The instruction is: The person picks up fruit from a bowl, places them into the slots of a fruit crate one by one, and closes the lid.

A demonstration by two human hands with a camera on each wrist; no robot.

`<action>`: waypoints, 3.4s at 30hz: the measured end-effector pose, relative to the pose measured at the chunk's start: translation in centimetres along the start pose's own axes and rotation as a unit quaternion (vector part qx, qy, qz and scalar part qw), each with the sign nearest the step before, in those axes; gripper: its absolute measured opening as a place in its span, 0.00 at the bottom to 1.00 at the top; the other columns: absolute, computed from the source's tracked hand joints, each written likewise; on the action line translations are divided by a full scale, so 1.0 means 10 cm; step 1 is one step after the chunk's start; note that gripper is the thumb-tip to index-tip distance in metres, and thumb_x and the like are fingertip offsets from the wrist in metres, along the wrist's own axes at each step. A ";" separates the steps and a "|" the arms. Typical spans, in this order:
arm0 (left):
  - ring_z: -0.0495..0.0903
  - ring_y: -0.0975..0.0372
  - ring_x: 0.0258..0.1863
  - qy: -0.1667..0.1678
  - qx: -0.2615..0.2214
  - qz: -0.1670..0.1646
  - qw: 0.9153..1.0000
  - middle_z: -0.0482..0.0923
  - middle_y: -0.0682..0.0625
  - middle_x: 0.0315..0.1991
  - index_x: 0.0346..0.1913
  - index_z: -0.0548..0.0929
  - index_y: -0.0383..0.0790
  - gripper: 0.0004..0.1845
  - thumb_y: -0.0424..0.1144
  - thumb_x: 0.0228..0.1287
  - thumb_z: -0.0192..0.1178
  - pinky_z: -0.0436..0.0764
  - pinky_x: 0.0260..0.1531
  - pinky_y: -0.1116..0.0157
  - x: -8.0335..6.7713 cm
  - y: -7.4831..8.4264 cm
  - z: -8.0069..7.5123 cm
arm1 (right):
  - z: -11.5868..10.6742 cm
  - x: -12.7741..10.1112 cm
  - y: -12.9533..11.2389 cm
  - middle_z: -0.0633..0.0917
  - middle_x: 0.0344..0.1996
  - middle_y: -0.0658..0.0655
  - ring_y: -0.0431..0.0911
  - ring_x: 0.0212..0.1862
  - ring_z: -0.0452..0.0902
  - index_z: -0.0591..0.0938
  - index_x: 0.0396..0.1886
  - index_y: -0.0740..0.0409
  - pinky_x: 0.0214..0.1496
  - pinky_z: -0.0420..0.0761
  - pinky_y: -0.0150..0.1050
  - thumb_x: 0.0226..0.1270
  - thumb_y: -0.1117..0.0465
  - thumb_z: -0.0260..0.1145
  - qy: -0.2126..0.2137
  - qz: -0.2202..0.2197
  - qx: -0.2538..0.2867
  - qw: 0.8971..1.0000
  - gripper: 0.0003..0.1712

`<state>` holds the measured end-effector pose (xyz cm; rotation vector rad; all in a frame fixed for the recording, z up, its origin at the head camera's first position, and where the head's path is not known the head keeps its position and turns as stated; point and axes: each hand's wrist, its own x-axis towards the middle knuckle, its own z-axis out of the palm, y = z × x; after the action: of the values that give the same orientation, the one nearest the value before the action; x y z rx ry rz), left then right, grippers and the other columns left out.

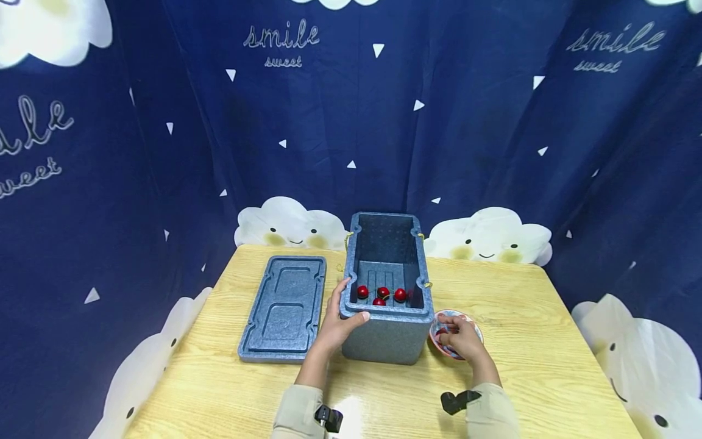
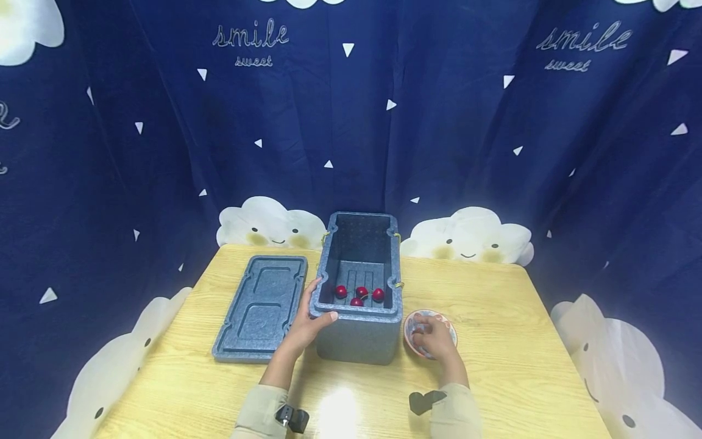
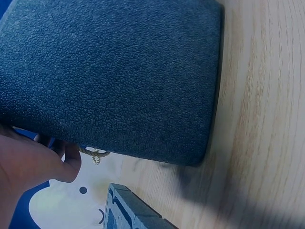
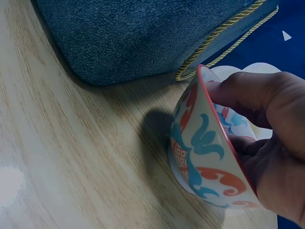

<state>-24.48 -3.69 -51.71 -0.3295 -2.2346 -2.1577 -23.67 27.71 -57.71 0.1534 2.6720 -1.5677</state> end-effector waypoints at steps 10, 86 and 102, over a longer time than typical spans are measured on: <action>0.54 0.46 0.63 -0.009 -0.006 0.002 1.000 0.53 0.38 0.65 0.70 0.58 0.51 0.45 0.35 0.47 0.68 0.53 0.58 0.41 -0.05 0.19 -0.02 | 0.00 0.05 -0.05 0.78 0.38 0.67 0.49 0.38 0.74 0.72 0.51 0.78 0.37 0.76 0.35 0.46 0.74 0.68 -0.016 0.030 0.047 0.998 0.29; 0.50 0.46 0.65 -0.015 -0.018 0.002 1.000 0.50 0.36 0.66 0.70 0.58 0.44 0.45 0.32 0.48 0.67 0.52 0.60 0.44 -0.14 0.38 0.00 | -0.88 0.43 -1.86 0.81 0.39 0.65 0.48 0.39 0.78 0.75 0.50 0.74 0.40 0.78 0.38 0.54 0.73 0.66 -0.250 -0.183 0.037 0.950 0.22; 0.51 0.49 0.65 0.005 0.004 0.006 1.000 0.53 0.42 0.66 0.68 0.61 0.61 0.44 0.41 0.46 0.70 0.51 0.59 0.42 -0.02 0.02 0.02 | -0.60 0.72 -2.06 0.81 0.34 0.60 0.49 0.35 0.75 0.76 0.50 0.72 0.37 0.78 0.41 0.49 0.74 0.65 -0.324 -0.125 -0.026 0.937 0.24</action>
<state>-24.23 -3.50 -51.54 -0.3319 -2.2292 -2.1392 -32.92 23.48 -37.48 -0.6190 2.2487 -1.2895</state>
